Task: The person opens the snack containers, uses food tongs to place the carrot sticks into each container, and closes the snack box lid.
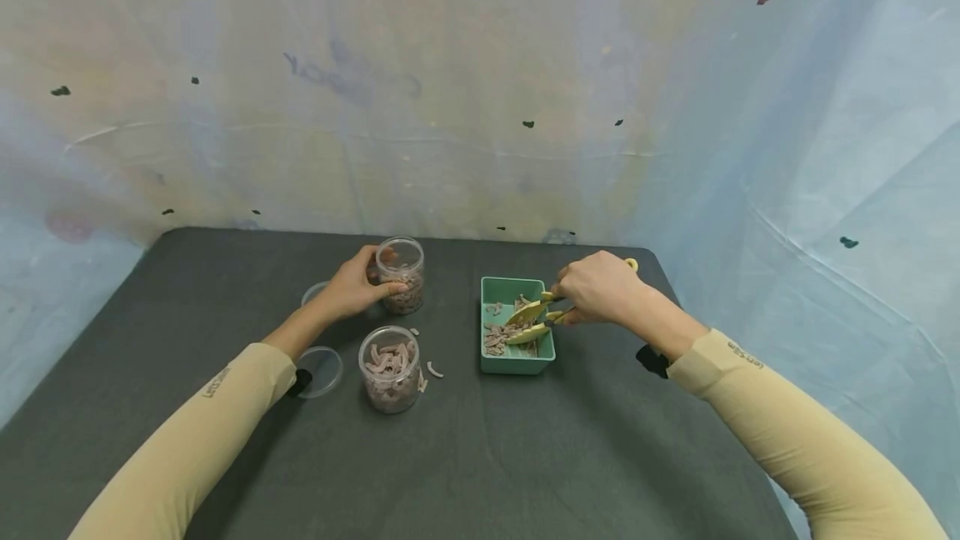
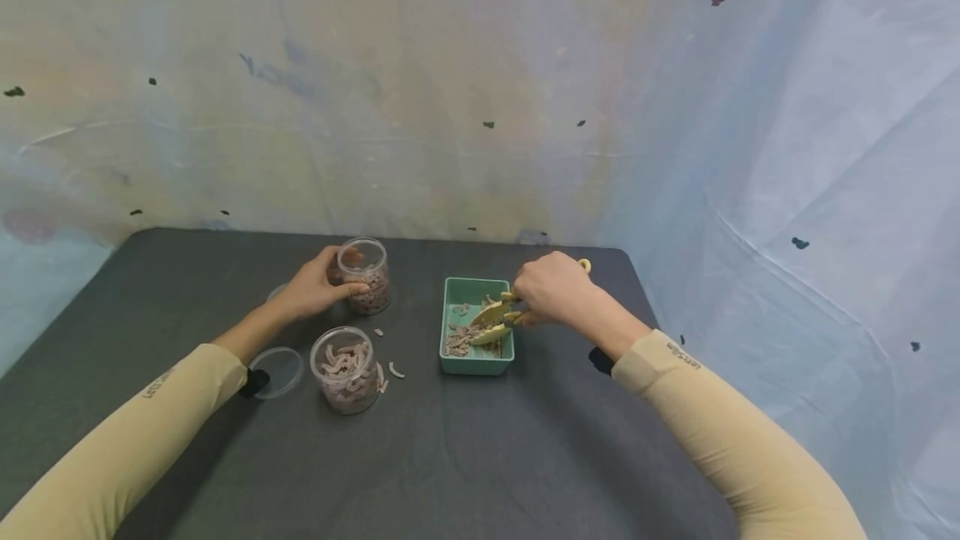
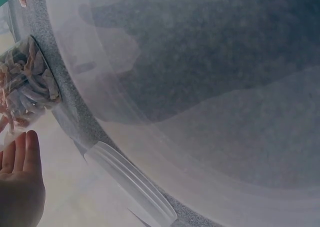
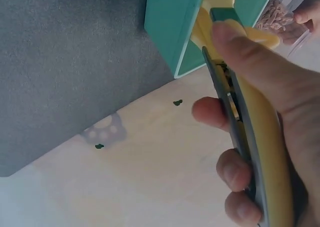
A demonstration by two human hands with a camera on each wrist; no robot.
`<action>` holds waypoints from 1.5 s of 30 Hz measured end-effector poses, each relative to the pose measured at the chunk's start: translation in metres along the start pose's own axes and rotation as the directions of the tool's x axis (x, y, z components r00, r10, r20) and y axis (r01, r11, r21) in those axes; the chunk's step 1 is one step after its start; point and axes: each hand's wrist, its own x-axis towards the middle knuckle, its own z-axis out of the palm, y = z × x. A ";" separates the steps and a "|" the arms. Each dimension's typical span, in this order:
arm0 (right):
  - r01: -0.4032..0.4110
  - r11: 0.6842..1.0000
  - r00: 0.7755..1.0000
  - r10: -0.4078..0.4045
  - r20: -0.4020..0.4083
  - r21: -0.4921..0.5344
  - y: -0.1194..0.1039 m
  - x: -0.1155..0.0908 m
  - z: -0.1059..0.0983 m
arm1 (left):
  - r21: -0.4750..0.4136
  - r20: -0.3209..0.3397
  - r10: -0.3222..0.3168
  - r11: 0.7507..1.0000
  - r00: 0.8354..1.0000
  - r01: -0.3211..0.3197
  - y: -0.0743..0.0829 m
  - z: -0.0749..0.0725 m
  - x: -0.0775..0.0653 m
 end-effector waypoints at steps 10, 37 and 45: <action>0.007 1.000 1.000 -0.006 -0.023 0.023 0.002 -0.002 0.000 | -0.004 -0.003 -0.007 1.000 1.000 0.007 0.001 -0.002 0.000; -0.034 0.986 0.987 0.058 -0.148 0.162 0.021 -0.025 0.018 | 0.006 -0.005 -0.006 1.000 1.000 0.006 -0.001 -0.002 0.000; -0.059 0.957 0.965 0.128 -0.229 0.284 0.023 -0.035 0.032 | 0.009 -0.014 -0.004 1.000 1.000 0.004 -0.002 -0.002 0.000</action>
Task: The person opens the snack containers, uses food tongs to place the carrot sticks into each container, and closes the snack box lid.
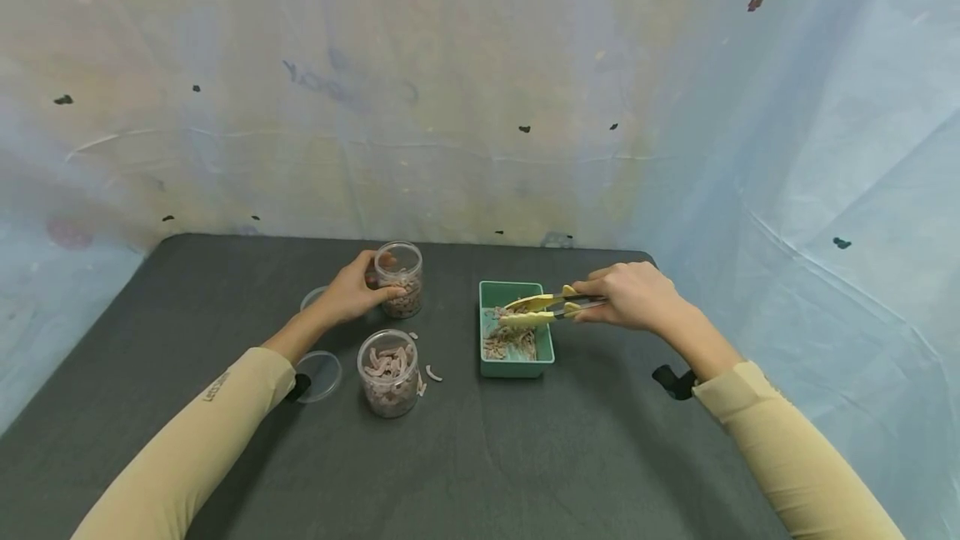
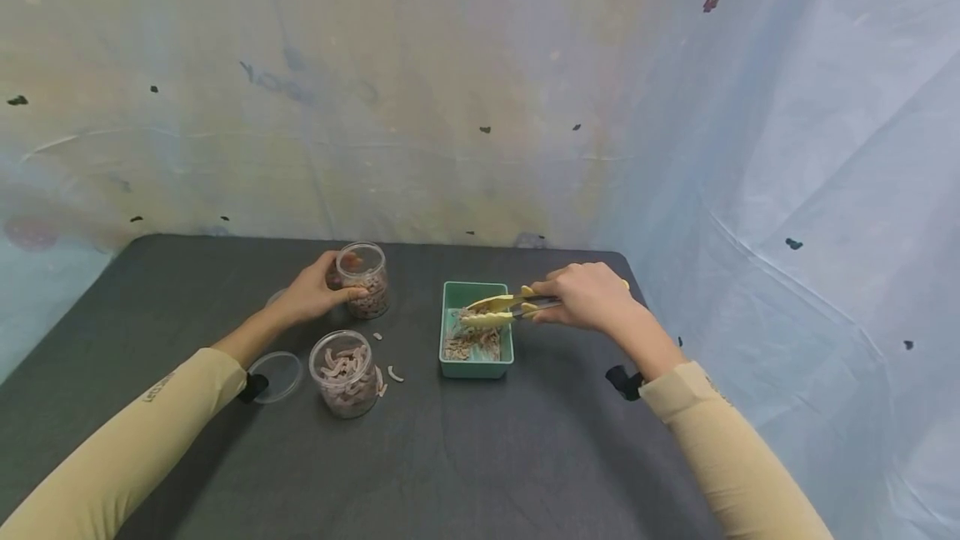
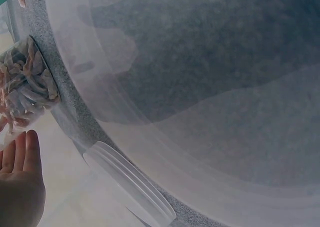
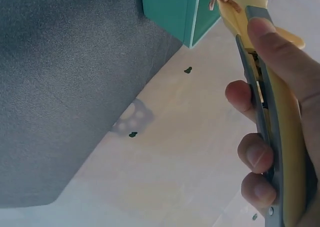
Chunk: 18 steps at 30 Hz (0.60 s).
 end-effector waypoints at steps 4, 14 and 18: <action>-0.040 0.998 0.999 0.041 -0.025 0.058 0.002 -0.005 0.005 | 0.001 0.000 0.003 1.000 1.000 -0.003 -0.001 0.000 0.000; -0.110 0.985 0.993 0.114 -0.022 0.133 0.005 -0.014 0.016 | 0.001 0.003 0.016 1.000 1.000 -0.016 -0.002 0.000 0.000; -0.124 0.980 0.991 0.130 -0.032 0.157 0.007 -0.015 0.021 | 0.002 0.002 0.011 1.000 1.000 -0.011 -0.002 0.001 0.001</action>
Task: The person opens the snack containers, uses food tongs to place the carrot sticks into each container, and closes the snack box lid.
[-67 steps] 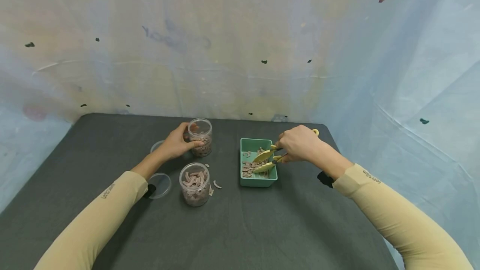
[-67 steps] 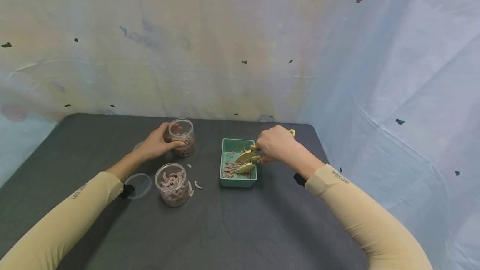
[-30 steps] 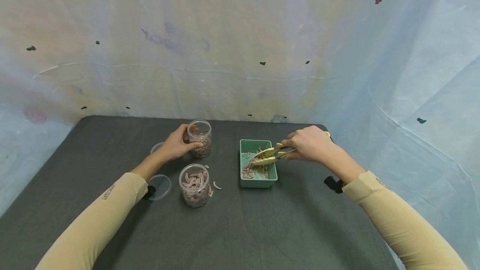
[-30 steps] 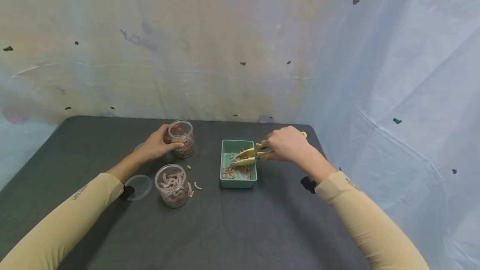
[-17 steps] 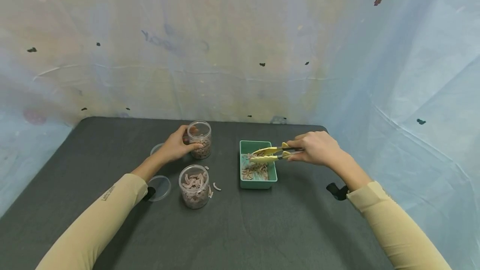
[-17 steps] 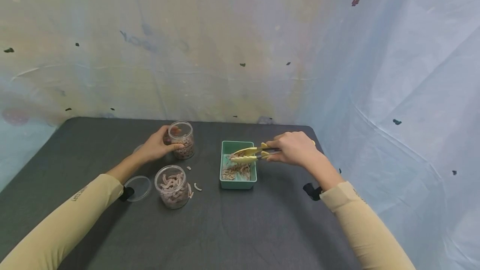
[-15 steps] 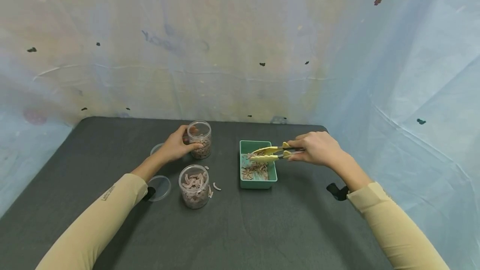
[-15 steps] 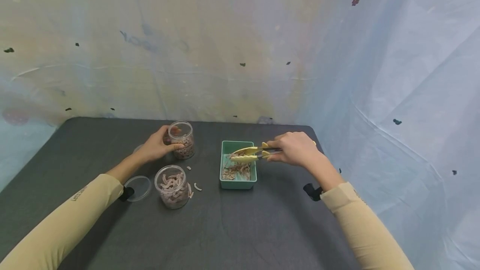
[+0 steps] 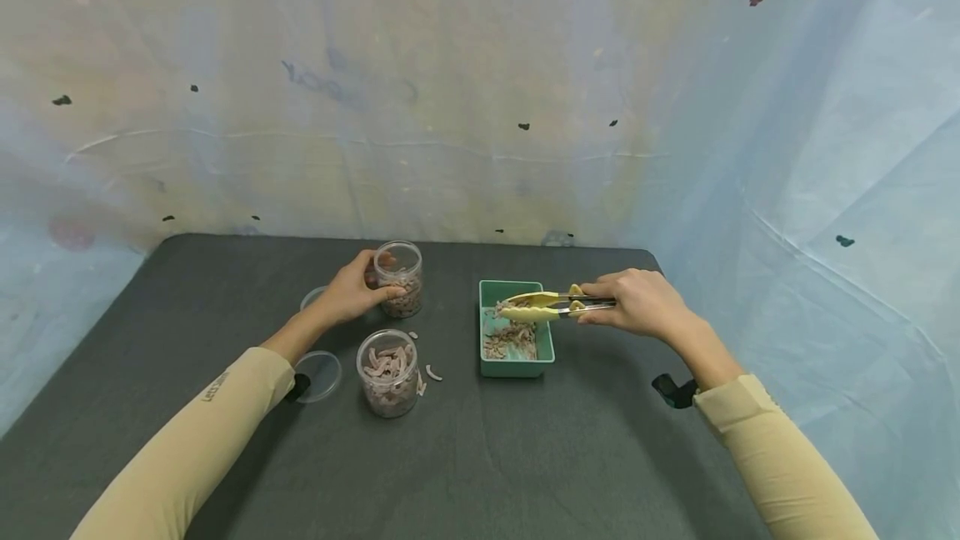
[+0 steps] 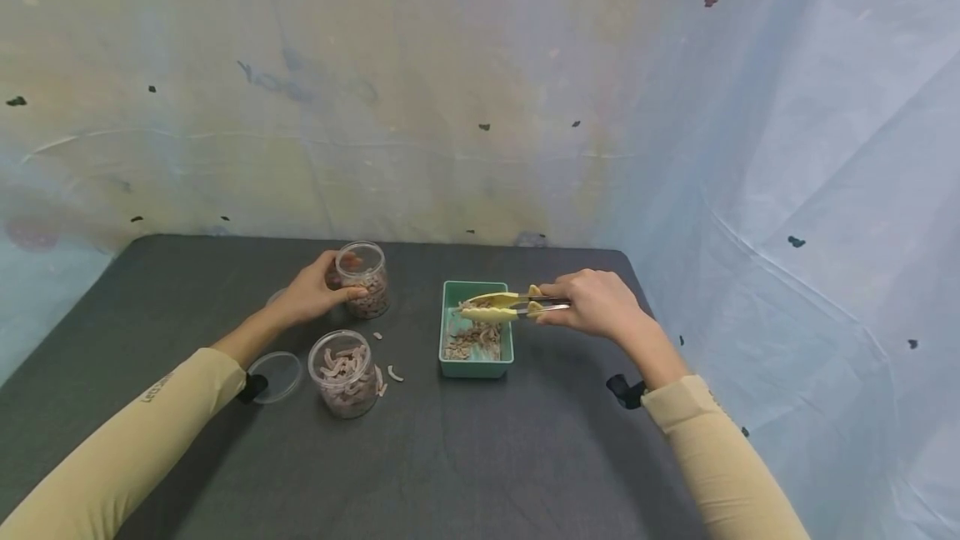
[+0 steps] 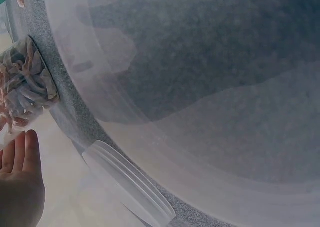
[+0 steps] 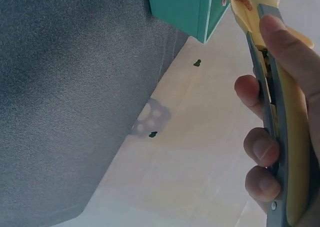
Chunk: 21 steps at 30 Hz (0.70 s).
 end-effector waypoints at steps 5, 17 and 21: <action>-0.020 0.999 1.000 0.020 -0.010 0.038 0.003 0.000 0.002 | 0.006 0.004 -0.004 1.000 1.000 0.004 0.001 0.000 0.000; -0.042 0.992 0.997 0.049 -0.057 0.117 0.002 0.004 -0.007 | 0.010 0.008 -0.009 1.000 1.000 0.009 0.000 -0.002 -0.001; -0.040 0.992 0.995 0.050 -0.081 0.120 0.001 0.008 -0.011 | 0.005 0.009 -0.013 1.000 1.000 0.013 0.001 -0.001 -0.001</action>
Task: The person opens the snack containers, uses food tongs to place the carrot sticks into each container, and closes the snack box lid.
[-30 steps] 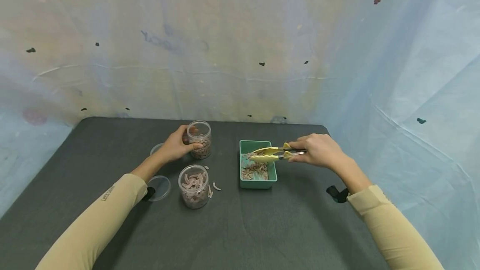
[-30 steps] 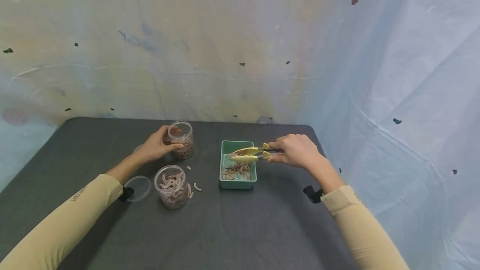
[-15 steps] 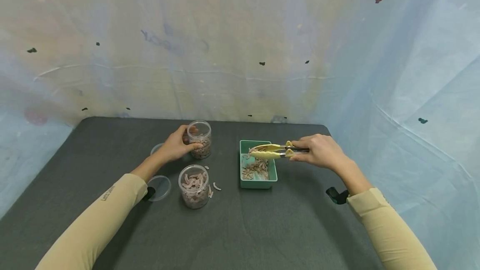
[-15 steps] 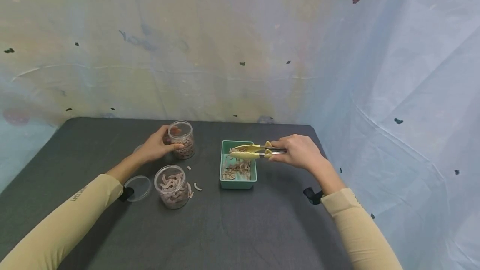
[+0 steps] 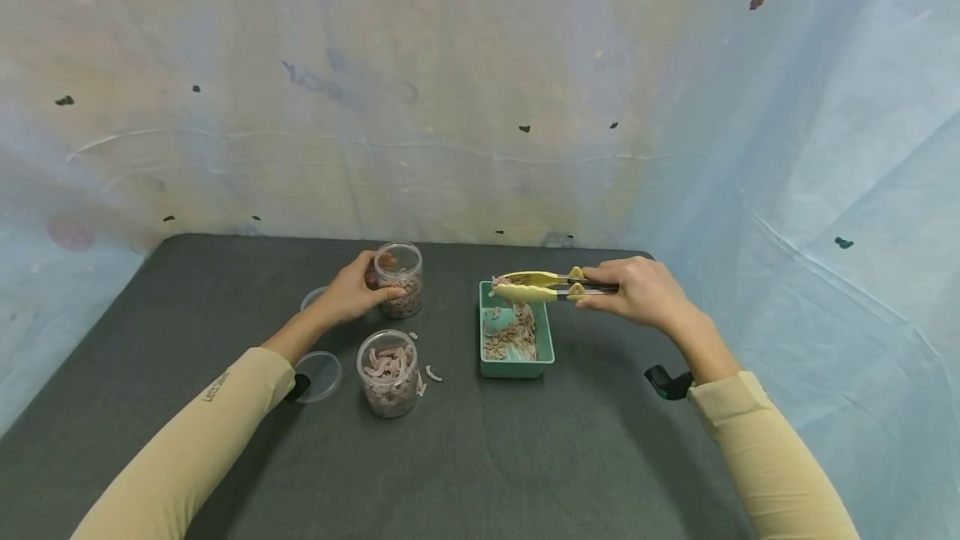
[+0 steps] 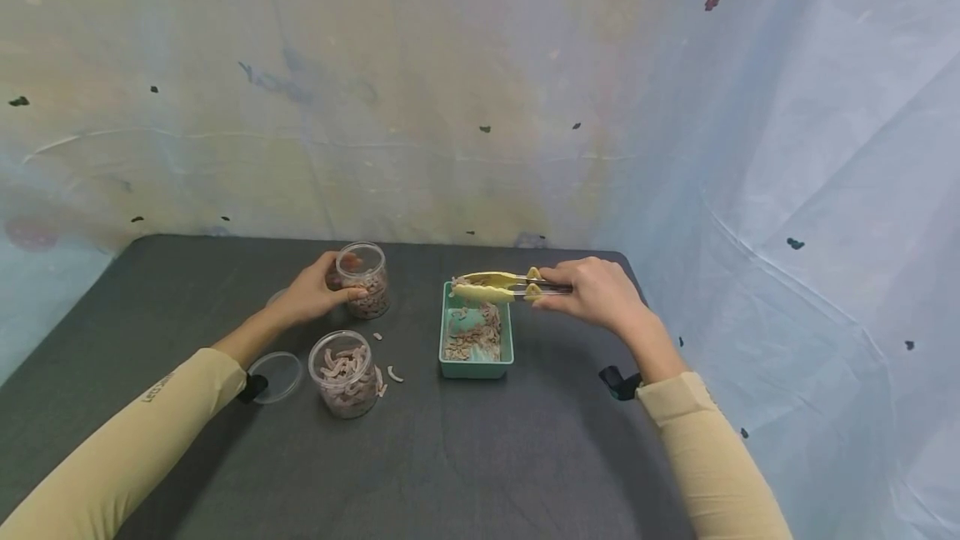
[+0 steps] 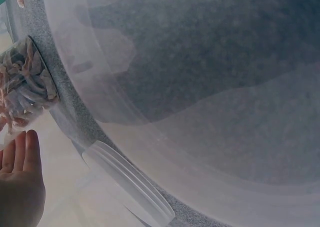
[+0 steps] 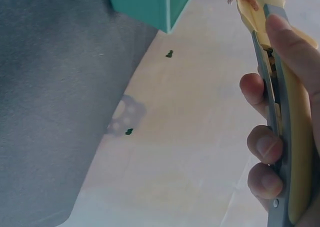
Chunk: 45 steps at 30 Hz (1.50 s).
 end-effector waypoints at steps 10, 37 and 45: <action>0.000 0.999 0.999 0.002 -0.042 0.043 -0.010 0.016 -0.006 | -0.007 0.001 0.005 1.000 1.000 -0.005 -0.001 0.001 0.001; 0.112 0.987 0.991 -0.102 -0.089 0.118 -0.052 0.101 -0.007 | -0.038 -0.012 0.011 0.999 1.000 -0.012 0.004 0.008 0.003; 0.086 0.987 0.996 -0.081 -0.047 0.136 -0.062 0.121 0.003 | -0.044 0.015 -0.006 0.999 1.000 0.007 0.003 0.009 0.002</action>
